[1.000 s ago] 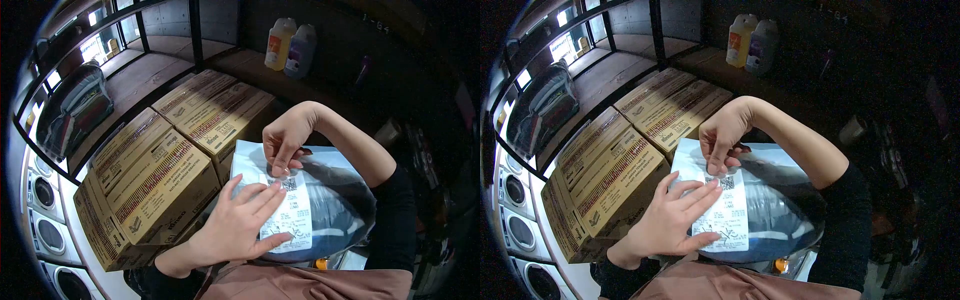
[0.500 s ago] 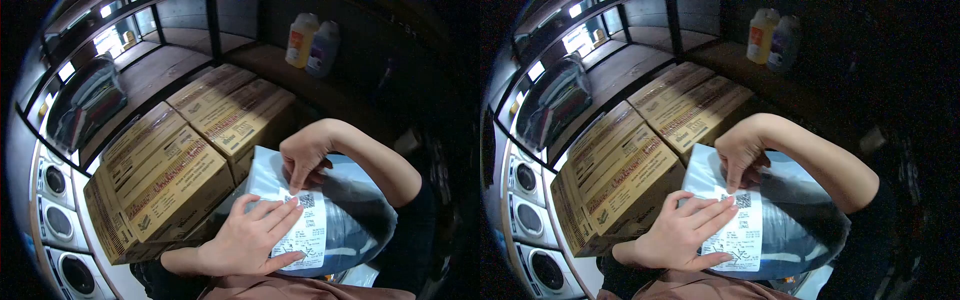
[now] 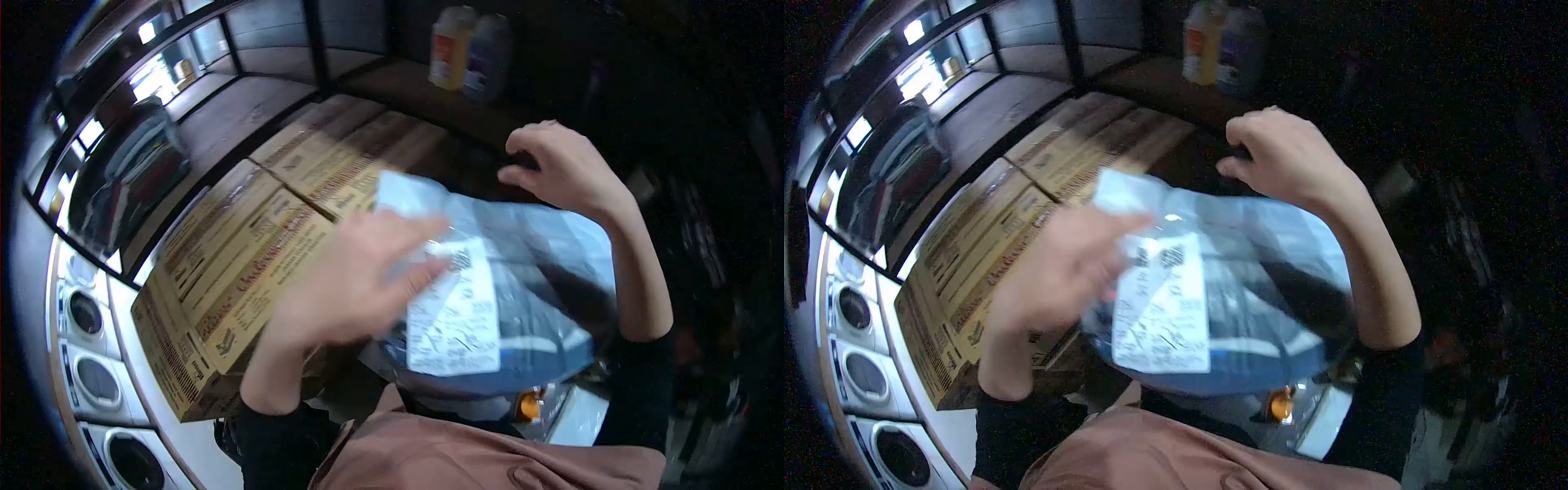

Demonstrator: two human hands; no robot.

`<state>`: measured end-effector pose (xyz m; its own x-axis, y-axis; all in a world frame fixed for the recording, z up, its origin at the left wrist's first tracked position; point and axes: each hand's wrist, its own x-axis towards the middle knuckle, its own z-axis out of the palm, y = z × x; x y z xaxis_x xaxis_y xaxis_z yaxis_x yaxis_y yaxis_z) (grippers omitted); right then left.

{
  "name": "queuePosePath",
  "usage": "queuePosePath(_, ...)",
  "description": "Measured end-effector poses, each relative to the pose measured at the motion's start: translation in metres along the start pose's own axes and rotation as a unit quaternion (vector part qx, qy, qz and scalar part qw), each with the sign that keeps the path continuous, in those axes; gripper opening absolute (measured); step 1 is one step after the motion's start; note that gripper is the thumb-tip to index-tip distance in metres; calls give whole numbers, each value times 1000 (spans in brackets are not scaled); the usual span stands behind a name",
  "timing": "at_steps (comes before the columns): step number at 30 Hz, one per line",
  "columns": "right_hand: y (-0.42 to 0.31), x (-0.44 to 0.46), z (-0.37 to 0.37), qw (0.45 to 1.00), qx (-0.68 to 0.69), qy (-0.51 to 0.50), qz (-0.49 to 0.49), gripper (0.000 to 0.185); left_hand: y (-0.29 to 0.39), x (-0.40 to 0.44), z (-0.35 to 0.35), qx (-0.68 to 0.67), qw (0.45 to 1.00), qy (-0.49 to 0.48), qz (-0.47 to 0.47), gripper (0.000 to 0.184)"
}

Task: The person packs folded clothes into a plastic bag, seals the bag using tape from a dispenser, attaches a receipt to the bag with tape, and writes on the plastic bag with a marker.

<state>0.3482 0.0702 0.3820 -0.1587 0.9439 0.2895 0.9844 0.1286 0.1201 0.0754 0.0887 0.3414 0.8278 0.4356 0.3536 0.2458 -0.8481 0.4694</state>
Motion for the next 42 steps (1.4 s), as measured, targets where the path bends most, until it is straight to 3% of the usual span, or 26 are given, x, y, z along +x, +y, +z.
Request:
queuePosePath(1, 3, -29, -11, 997, 53, 51, -11, 26, -1, 8, 2, -3, 997, 74, 28, 58)
queuePosePath(2, 6, -60, -21, 989, 104, 106, -21, 27, -1, 17, 3, -24, 997, 58, 54, 63)
queuePosePath(4, 9, -128, -35, 973, 177, 149, -11, 27, 7, 31, 26, -23, 998, -35, 38, 66)
queuePosePath(5, 11, -165, -40, 970, 184, 158, 15, 28, 6, 36, 41, 47, 990, -131, 13, 69)
queuePosePath(6, 10, -203, -45, 971, 167, 162, 60, 27, 3, 39, 55, 119, 966, -229, -1, 72)
queuePosePath(8, 23, -278, -31, 929, 235, 200, 205, 24, -7, 50, 48, 87, 958, -270, -27, 66)
queuePosePath(9, 27, -315, -18, 887, 250, 230, 312, 22, -10, 55, 42, 50, 954, -293, -42, 61)
queuePosePath(10, 33, -351, -1, 819, 307, 252, 414, 22, 9, 62, 35, -26, 951, -270, -145, 64)
queuePosePath(12, 55, -428, 53, 781, 268, 284, 488, 28, 8, 83, 48, -166, 975, -136, -55, 68)
queuePosePath(14, 54, -483, 108, 730, 296, 226, 573, 35, -6, 102, 74, 6, 982, -188, -11, 77)
queuePosePath(16, 41, -489, 155, 711, 348, 182, 583, 34, 2, 109, 101, 110, 962, -238, -70, 86)
queuePosePath(18, 31, -476, 200, 722, 366, 102, 578, 34, -3, 118, 104, 26, 963, -250, -95, 88)
queuePosePath(20, 31, -459, 256, 728, 426, 62, 533, 51, 2, 120, 94, 156, 961, -203, -104, 89)
queuePosePath(22, 25, -438, 283, 764, 347, 80, 538, 65, -16, 137, 97, 238, 951, -145, -138, 87)
queuePosePath(23, 25, -432, 298, 780, 304, 88, 540, 68, -18, 139, 93, 151, 970, -142, -124, 84)
queuePosePath(24, 22, -416, 271, 752, 396, 12, 527, 67, -20, 139, 81, 73, 983, -126, -116, 81)
queuePosePath(25, 19, -406, 268, 731, 386, -45, 561, 60, -15, 137, 68, 65, 970, -163, -167, 78)
queuePosePath(26, 23, -405, 283, 763, 348, -55, 542, 51, -12, 137, 59, 51, 955, -195, -218, 75)
queuePosePath(28, 23, -402, 300, 762, 349, 12, 544, 38, -86, 161, 61, 114, 935, -230, -246, 76)
queuePosePath(29, 28, -407, 314, 791, 322, 76, 516, 36, -76, 158, 54, 112, 934, -231, -249, 76)
queuePosePath(33, 19, -395, 258, 730, 331, 325, 503, 28, -50, 144, 40, 72, 941, -247, -221, 76)
queuePosePath(34, 20, -395, 244, 622, 434, 362, 542, 29, -52, 144, 37, 69, 941, -244, -223, 81)
queuePosePath(36, 6, -388, 198, 548, 460, 437, 545, 31, -52, 146, 28, 82, 943, -274, -172, 80)
queuePosePath(40, -6, -406, 167, 526, 440, 547, 480, 18, -46, 147, 14, 49, 935, -316, -150, 63)
queuePosePath(41, -12, -418, 160, 555, 421, 524, 489, 16, -46, 147, 12, 31, 936, -321, -144, 58)
queuePosePath(42, -26, -413, 145, 544, 400, 556, 484, 11, -46, 149, 10, 13, 936, -325, -136, 53)
